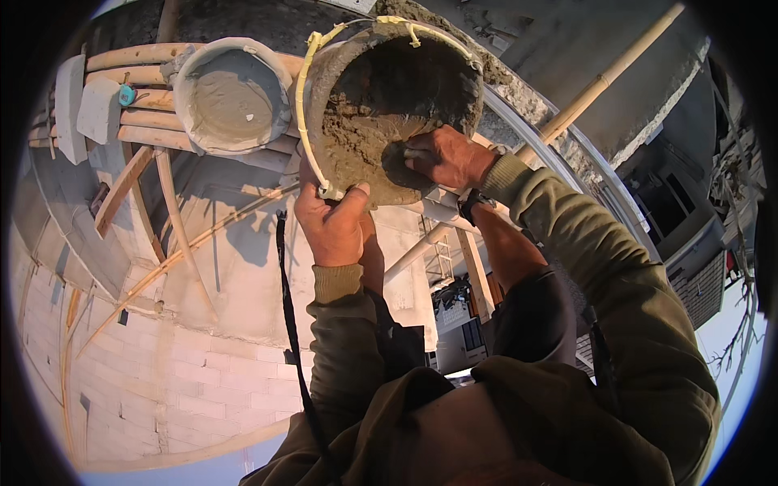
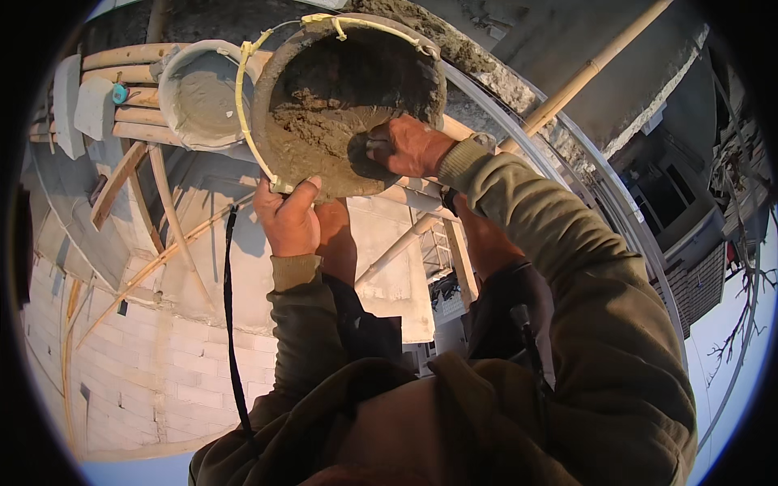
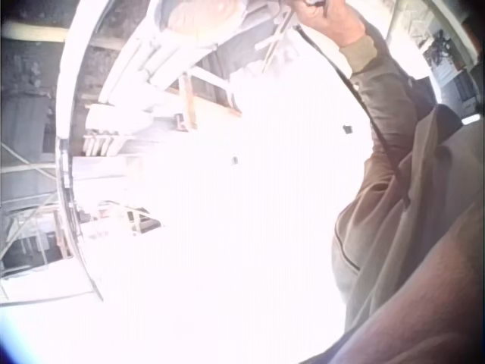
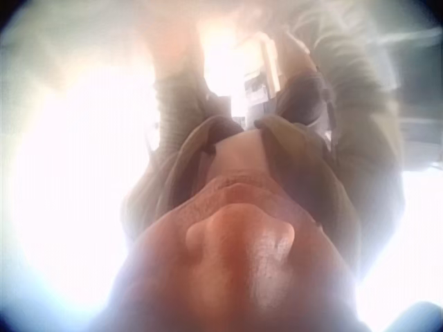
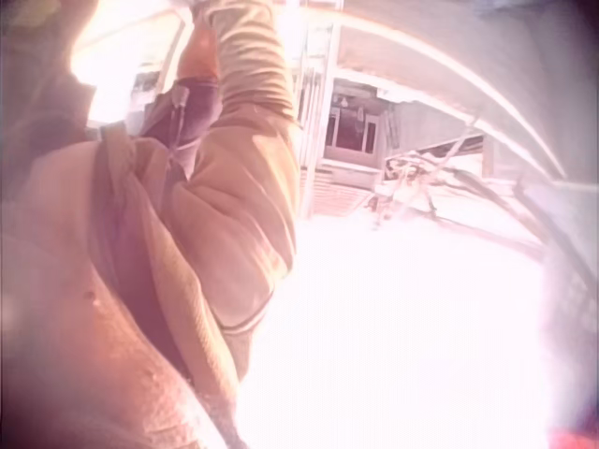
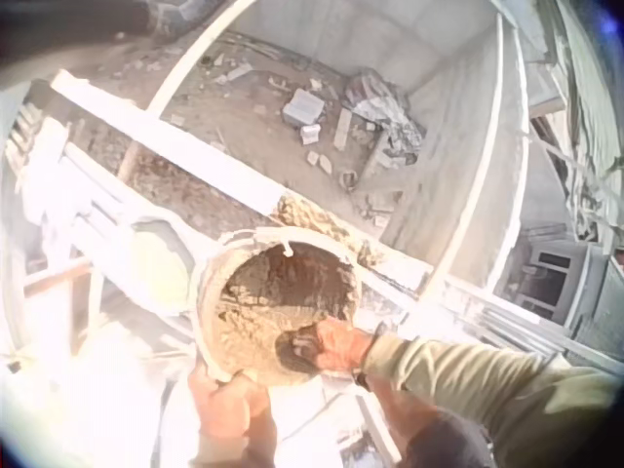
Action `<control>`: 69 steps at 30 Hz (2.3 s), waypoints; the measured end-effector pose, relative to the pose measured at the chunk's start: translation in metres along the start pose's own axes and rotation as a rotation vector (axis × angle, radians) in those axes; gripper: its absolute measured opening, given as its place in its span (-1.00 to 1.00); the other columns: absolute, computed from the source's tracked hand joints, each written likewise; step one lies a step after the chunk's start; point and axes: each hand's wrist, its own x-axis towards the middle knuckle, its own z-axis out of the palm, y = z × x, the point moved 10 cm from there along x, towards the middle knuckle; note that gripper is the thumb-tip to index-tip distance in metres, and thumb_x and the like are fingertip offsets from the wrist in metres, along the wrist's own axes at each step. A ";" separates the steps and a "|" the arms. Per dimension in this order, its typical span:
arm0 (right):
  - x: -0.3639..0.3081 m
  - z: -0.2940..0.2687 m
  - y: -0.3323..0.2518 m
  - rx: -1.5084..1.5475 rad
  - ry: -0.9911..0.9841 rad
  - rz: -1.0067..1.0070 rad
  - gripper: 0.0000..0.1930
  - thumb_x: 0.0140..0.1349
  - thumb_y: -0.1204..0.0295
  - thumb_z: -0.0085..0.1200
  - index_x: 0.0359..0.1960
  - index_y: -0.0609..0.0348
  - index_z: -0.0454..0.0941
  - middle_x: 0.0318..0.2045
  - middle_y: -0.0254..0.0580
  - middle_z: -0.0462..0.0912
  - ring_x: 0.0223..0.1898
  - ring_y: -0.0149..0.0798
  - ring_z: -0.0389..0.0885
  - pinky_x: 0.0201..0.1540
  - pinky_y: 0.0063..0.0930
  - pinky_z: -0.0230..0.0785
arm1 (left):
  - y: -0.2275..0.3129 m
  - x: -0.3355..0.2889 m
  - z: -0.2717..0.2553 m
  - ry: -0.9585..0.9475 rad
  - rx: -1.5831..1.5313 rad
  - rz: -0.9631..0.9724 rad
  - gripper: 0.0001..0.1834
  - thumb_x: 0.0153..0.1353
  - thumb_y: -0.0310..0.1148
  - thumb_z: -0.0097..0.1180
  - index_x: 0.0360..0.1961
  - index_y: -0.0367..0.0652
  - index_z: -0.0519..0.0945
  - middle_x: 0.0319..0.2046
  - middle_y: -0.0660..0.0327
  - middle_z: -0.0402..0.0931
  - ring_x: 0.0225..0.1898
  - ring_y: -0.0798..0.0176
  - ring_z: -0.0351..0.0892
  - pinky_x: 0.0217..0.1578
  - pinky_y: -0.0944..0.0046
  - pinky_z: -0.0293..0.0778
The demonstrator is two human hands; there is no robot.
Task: The person applies mortar to a wall and places a white brick onto it, then measures a space with a tape measure and hammers a brick piece into place.
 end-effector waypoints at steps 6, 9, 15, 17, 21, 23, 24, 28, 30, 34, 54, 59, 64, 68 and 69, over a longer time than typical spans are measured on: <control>-0.026 -0.004 0.010 0.353 0.019 0.245 -0.60 0.31 0.21 0.19 -0.02 0.34 0.65 -0.21 0.23 0.72 -0.14 0.14 0.72 0.00 -0.16 0.54 | -0.042 -0.005 0.008 0.131 -0.148 -0.127 -0.57 0.13 -0.65 0.19 0.08 -0.26 0.55 -0.03 0.20 0.60 -0.02 0.23 0.59 0.11 0.17 0.44; -0.063 -0.023 0.022 0.385 0.080 0.254 -0.58 0.33 0.19 0.18 -0.01 0.36 0.64 -0.24 0.22 0.73 -0.18 0.12 0.73 -0.03 -0.18 0.54 | -0.080 -0.011 0.000 0.233 -0.155 -0.296 -0.57 0.15 -0.57 0.23 0.09 -0.31 0.54 -0.01 0.17 0.57 0.01 0.15 0.59 0.10 -0.01 0.52; -0.137 -0.101 0.025 0.079 0.146 0.155 -0.57 0.34 0.19 0.14 -0.06 0.41 0.60 -0.41 0.19 0.68 -0.34 0.11 0.71 -0.22 -0.10 0.53 | -0.131 -0.014 -0.053 0.341 -0.201 -0.313 -0.56 0.07 -0.61 0.28 0.02 -0.23 0.56 -0.09 0.11 0.59 -0.07 0.10 0.61 -0.04 -0.22 0.60; -0.181 -0.135 0.059 -0.112 0.247 0.222 -0.59 0.34 0.20 0.13 -0.09 0.41 0.58 -0.47 0.19 0.63 -0.40 0.16 0.68 -0.26 -0.09 0.50 | -0.155 -0.011 -0.050 0.260 -0.128 -0.353 -0.51 0.21 -0.45 0.25 0.17 -0.30 0.50 0.09 0.16 0.49 0.18 0.10 0.50 0.23 -0.22 0.46; -0.232 -0.173 0.129 -0.186 0.383 0.362 -0.63 0.30 0.26 0.12 -0.04 0.37 0.56 -0.41 0.22 0.63 -0.36 0.24 0.65 -0.23 -0.07 0.49 | -0.141 -0.014 -0.036 0.294 -0.037 -0.320 -0.52 0.20 -0.43 0.28 0.17 -0.20 0.51 0.11 0.18 0.47 0.18 0.13 0.49 0.20 -0.22 0.49; -0.233 -0.182 0.163 -0.216 0.428 0.390 -0.64 0.28 0.29 0.11 -0.02 0.33 0.55 -0.36 0.23 0.64 -0.32 0.27 0.65 -0.20 -0.06 0.50 | -0.125 -0.017 -0.044 0.327 0.025 -0.250 -0.54 0.20 -0.43 0.27 0.15 -0.15 0.54 0.10 0.18 0.47 0.18 0.15 0.48 0.19 -0.22 0.49; -0.230 -0.179 0.187 -0.265 0.457 0.388 -0.64 0.27 0.31 0.11 -0.01 0.32 0.55 -0.33 0.24 0.65 -0.29 0.27 0.66 -0.18 -0.06 0.50 | -0.125 -0.018 -0.050 0.354 0.066 -0.245 -0.57 0.22 -0.41 0.27 0.13 -0.06 0.57 0.12 0.21 0.48 0.22 0.17 0.45 0.19 -0.22 0.49; -0.215 -0.148 0.328 -0.378 0.525 0.388 -0.67 0.24 0.34 0.14 -0.03 0.28 0.55 -0.25 0.24 0.68 -0.17 0.27 0.68 -0.11 -0.05 0.51 | -0.164 -0.012 -0.056 0.227 0.032 -0.229 -0.61 0.29 -0.36 0.23 0.13 -0.13 0.56 0.23 0.19 0.43 0.28 0.15 0.42 0.26 -0.20 0.45; -0.186 -0.148 0.361 -0.374 0.504 0.423 -0.66 0.22 0.35 0.15 -0.03 0.27 0.55 -0.24 0.24 0.69 -0.14 0.26 0.68 -0.10 -0.03 0.51 | -0.144 -0.014 -0.037 0.246 -0.022 -0.316 -0.63 0.33 -0.33 0.21 0.13 -0.17 0.55 0.25 0.19 0.43 0.31 0.14 0.41 0.31 -0.17 0.41; -0.176 -0.164 0.348 -0.340 0.490 0.505 -0.64 0.21 0.36 0.19 -0.01 0.26 0.52 -0.21 0.20 0.69 -0.11 0.26 0.67 -0.06 -0.06 0.52 | -0.152 -0.012 -0.046 0.328 -0.022 -0.286 -0.63 0.32 -0.36 0.22 0.12 -0.20 0.55 0.16 0.18 0.53 0.24 0.14 0.49 0.28 -0.10 0.45; -0.052 -0.099 -0.163 -0.564 0.111 0.350 -0.73 0.28 0.36 0.02 -0.16 0.32 0.62 -0.36 0.30 0.68 -0.22 0.32 0.69 -0.14 0.12 0.55 | 0.063 -0.110 -0.015 0.081 -0.081 -0.045 -0.60 0.11 -0.59 0.25 0.03 -0.25 0.59 -0.18 0.27 0.63 -0.19 0.35 0.61 -0.14 0.31 0.52; -0.071 -0.069 -0.270 -0.546 0.022 0.040 -0.70 0.28 0.33 0.05 -0.08 0.29 0.62 -0.35 0.20 0.72 -0.24 0.23 0.72 -0.13 0.04 0.59 | 0.150 -0.142 -0.032 -0.073 -0.015 -0.065 -0.48 0.05 -0.64 0.17 0.12 -0.30 0.54 -0.13 0.23 0.62 -0.16 0.33 0.58 -0.07 0.24 0.51; -0.109 -0.065 -0.376 -0.737 -0.189 0.027 -0.68 0.26 0.36 0.07 0.02 0.20 0.57 -0.28 0.19 0.69 -0.23 0.25 0.69 -0.16 0.06 0.57 | 0.210 -0.191 -0.057 0.009 -0.032 0.070 -0.19 0.02 -0.63 0.16 0.41 -0.27 0.36 0.15 0.17 0.56 0.07 0.28 0.56 0.14 0.24 0.44; -0.120 -0.119 -0.413 -0.770 0.291 0.022 -0.66 0.20 0.36 0.14 0.00 0.19 0.59 -0.20 0.20 0.68 -0.17 0.24 0.69 -0.12 0.04 0.58 | 0.253 -0.206 -0.037 -0.045 -0.003 0.236 -0.16 0.02 -0.62 0.18 0.43 -0.28 0.33 0.27 0.16 0.44 0.19 0.28 0.46 0.20 0.25 0.39; -0.125 -0.108 -0.417 -0.809 0.166 0.047 -0.67 0.23 0.38 0.11 0.01 0.20 0.58 -0.18 0.20 0.68 -0.17 0.24 0.70 -0.11 0.04 0.57 | 0.264 -0.211 -0.033 -0.047 -0.029 0.242 -0.16 0.02 -0.62 0.19 0.43 -0.28 0.32 0.29 0.15 0.41 0.22 0.29 0.44 0.21 0.26 0.37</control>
